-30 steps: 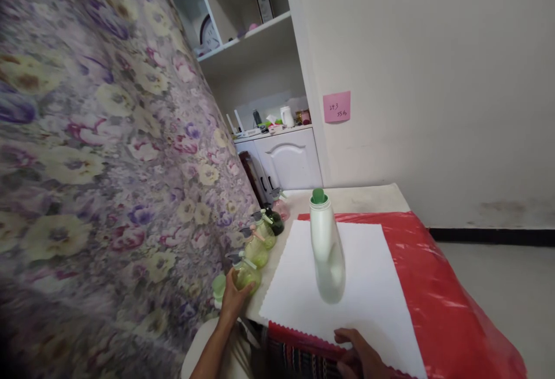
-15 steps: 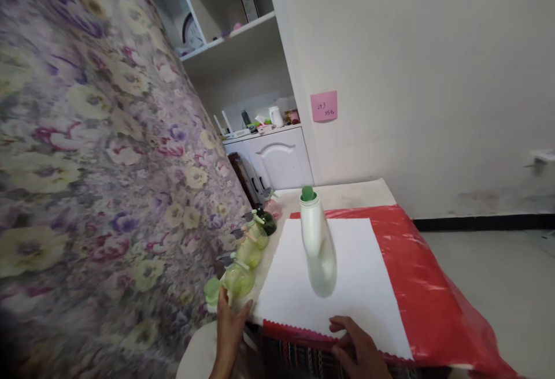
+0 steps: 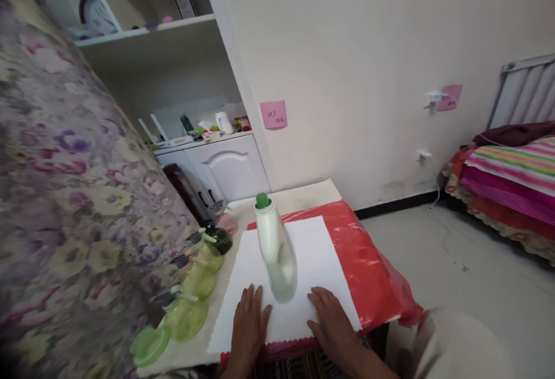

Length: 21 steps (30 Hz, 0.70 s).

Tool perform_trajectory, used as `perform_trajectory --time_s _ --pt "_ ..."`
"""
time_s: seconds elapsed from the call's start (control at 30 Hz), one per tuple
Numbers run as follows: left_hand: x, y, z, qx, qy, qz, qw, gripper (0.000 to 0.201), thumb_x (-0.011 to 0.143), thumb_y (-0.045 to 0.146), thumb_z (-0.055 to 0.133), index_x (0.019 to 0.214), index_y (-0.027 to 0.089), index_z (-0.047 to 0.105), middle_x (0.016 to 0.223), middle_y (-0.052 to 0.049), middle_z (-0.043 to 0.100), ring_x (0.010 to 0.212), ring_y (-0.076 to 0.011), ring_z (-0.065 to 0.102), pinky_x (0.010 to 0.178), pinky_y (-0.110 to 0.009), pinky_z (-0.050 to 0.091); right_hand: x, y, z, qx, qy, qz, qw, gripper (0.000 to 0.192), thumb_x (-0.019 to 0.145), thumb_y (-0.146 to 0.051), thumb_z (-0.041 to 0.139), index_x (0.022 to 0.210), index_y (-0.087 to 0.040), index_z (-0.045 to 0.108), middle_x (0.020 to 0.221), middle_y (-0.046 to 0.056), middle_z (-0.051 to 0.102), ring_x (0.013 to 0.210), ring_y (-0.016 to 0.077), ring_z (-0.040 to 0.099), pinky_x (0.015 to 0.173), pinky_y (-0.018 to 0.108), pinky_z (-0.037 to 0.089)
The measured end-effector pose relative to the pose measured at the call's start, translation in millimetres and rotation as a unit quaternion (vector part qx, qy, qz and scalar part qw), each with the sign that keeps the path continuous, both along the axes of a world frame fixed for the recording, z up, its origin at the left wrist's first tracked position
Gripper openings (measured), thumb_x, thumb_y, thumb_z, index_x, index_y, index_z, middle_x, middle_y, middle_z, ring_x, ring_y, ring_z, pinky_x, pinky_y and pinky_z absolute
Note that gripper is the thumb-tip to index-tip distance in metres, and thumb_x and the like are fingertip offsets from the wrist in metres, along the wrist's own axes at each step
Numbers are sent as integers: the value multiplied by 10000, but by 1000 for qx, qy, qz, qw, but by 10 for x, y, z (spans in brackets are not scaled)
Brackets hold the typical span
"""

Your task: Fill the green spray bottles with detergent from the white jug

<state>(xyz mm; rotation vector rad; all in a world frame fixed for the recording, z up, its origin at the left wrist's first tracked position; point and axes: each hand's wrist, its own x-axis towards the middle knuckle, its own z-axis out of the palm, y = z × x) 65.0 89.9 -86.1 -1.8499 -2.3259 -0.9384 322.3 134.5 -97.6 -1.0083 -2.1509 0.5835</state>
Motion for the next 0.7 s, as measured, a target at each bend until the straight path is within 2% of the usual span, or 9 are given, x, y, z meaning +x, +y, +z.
perform_trajectory --time_s 0.1,0.27,0.37,0.5,0.7 --pt "-15 -16 -33 -29 71 -2 997 492 867 401 488 1309 198 565 1453 -162 463 1375 -362 351 1110 -563 257 7 6 -89 27 -54 -2 998 468 896 -277 514 1360 -210 500 1453 124 490 1350 302 429 1126 514 362" --pt "-57 -150 -82 -27 116 1 993 495 860 426 501 1322 258 556 1448 -123 478 1357 -359 382 1095 -560 277 13 -10 -20 51 -69 -2 996 474 885 -250 527 1356 -206 509 1446 129 499 1335 300 450 1115 510 377" --pt "-91 -219 -95 -29 161 6 987 498 876 406 463 1339 238 539 1453 -105 474 1357 -339 387 1087 -546 292 29 -12 -27 72 -69 -4 995 481 885 -252 530 1363 -214 496 1449 128 495 1332 292 456 1113 510 379" --pt "-143 -295 -124 -44 219 17 975 489 911 354 393 1355 189 517 1458 -94 467 1357 -315 392 1080 -525 308 78 -50 -140 102 -74 -23 992 482 897 -257 517 1374 -203 476 1444 141 498 1338 287 450 1106 512 390" --pt "-225 -372 -214 -61 255 26 965 506 931 371 367 1393 188 464 1486 -77 427 1375 -290 369 1082 -492 320 176 -186 -245 96 -76 -54 991 506 912 -245 497 1412 -245 419 1481 111 455 1369 276 407 1123 521 366"
